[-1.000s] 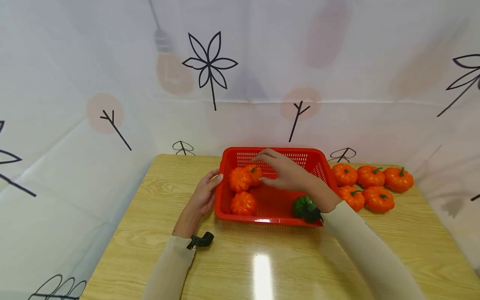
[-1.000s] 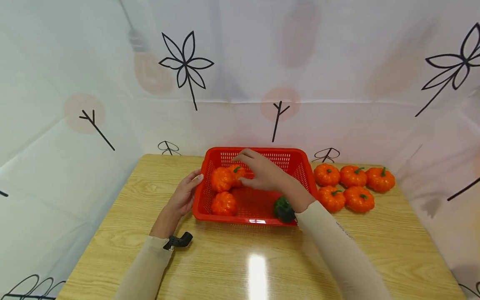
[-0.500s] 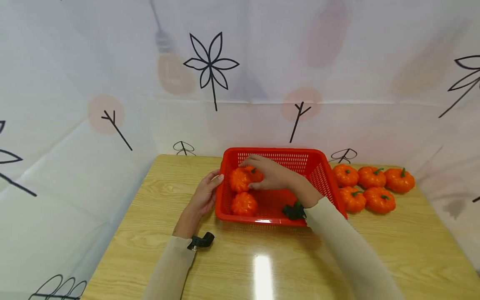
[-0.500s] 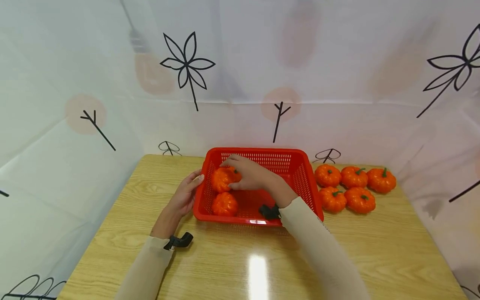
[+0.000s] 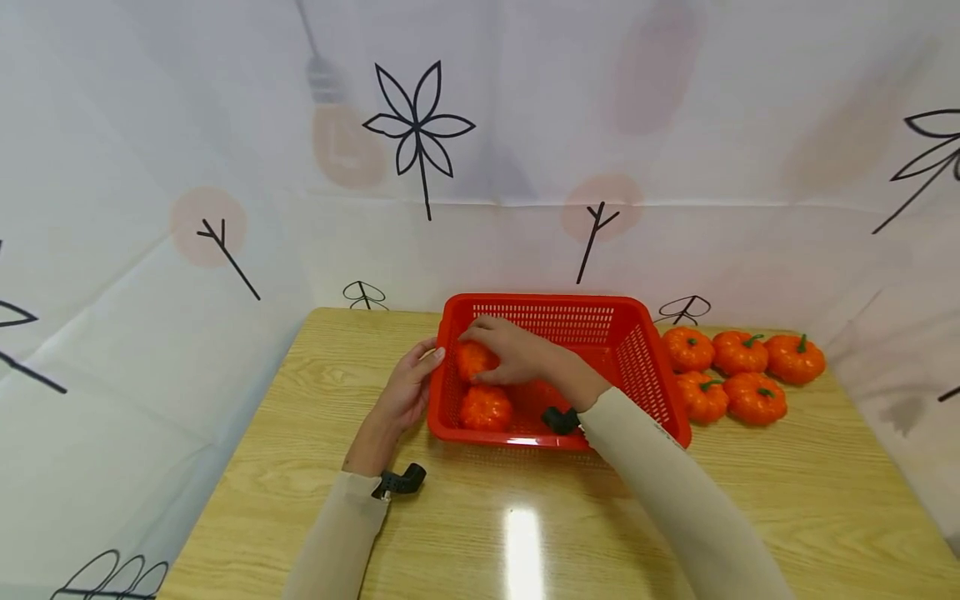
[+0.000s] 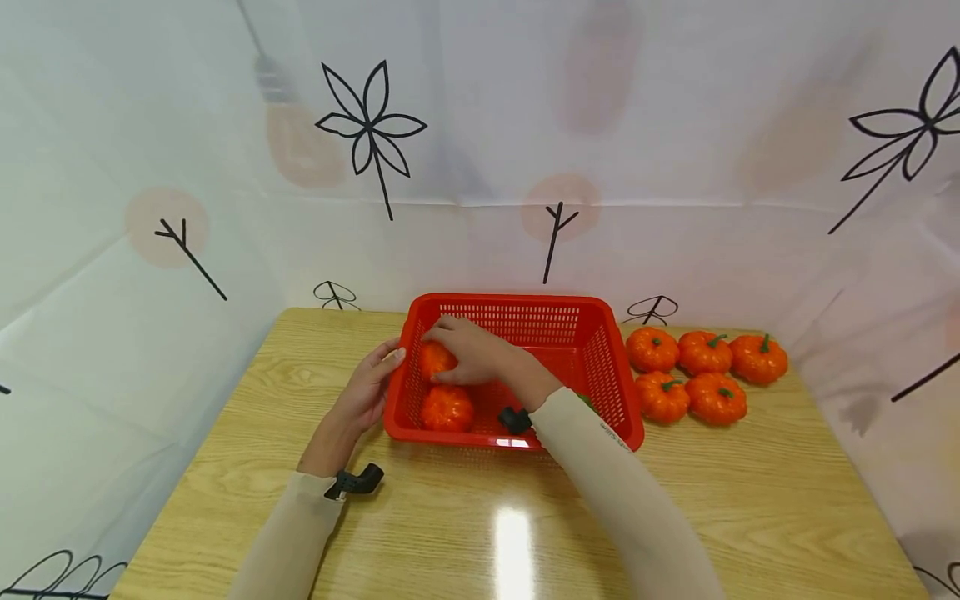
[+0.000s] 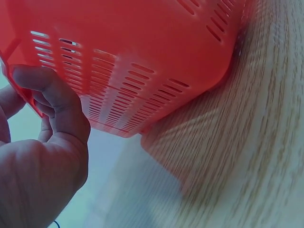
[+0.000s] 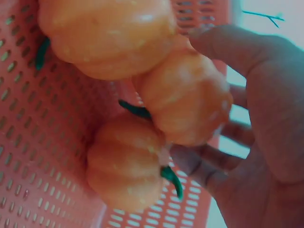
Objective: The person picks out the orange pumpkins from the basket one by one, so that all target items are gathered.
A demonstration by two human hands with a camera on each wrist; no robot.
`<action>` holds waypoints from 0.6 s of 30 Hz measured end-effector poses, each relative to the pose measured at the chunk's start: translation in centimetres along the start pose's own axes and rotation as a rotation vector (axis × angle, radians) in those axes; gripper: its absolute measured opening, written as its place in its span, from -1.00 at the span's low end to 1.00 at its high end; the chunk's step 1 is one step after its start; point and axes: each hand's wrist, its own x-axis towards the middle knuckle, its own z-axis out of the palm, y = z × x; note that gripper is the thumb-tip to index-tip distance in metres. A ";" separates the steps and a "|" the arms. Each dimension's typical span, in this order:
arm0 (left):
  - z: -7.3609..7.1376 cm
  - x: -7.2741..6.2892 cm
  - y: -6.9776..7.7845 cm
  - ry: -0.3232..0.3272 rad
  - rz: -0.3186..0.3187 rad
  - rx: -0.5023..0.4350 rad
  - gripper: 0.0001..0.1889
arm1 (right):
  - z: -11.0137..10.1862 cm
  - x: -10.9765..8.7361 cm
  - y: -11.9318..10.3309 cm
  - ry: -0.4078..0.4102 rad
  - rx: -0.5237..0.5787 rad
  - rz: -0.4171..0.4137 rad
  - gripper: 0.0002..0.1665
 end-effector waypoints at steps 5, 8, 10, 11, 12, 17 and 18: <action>-0.1 -0.1 0.0 -0.012 0.002 0.006 -0.55 | 0.5 0.6 -0.1 -0.024 -0.022 0.050 -0.23; -0.1 -0.1 0.0 -0.016 0.003 0.010 -0.53 | 0.6 0.6 -0.1 -0.026 -0.011 0.064 -0.21; -0.1 -0.1 0.1 -0.015 0.004 0.012 -0.53 | 0.6 0.6 0.0 -0.019 0.006 0.065 -0.20; -0.2 -0.1 0.1 -0.014 0.004 0.013 -0.52 | 0.6 0.6 0.0 -0.017 0.016 0.067 -0.20; -0.2 -0.1 0.1 -0.014 0.005 0.013 -0.52 | 0.6 0.5 0.1 -0.015 0.026 0.070 -0.20; -0.1 -0.1 0.1 -0.014 0.006 0.005 -0.54 | 0.5 0.3 0.4 -0.016 0.052 0.068 -0.17; -0.1 -0.1 0.2 -0.013 0.007 0.007 -0.55 | 0.5 0.3 0.5 -0.018 0.052 0.066 -0.16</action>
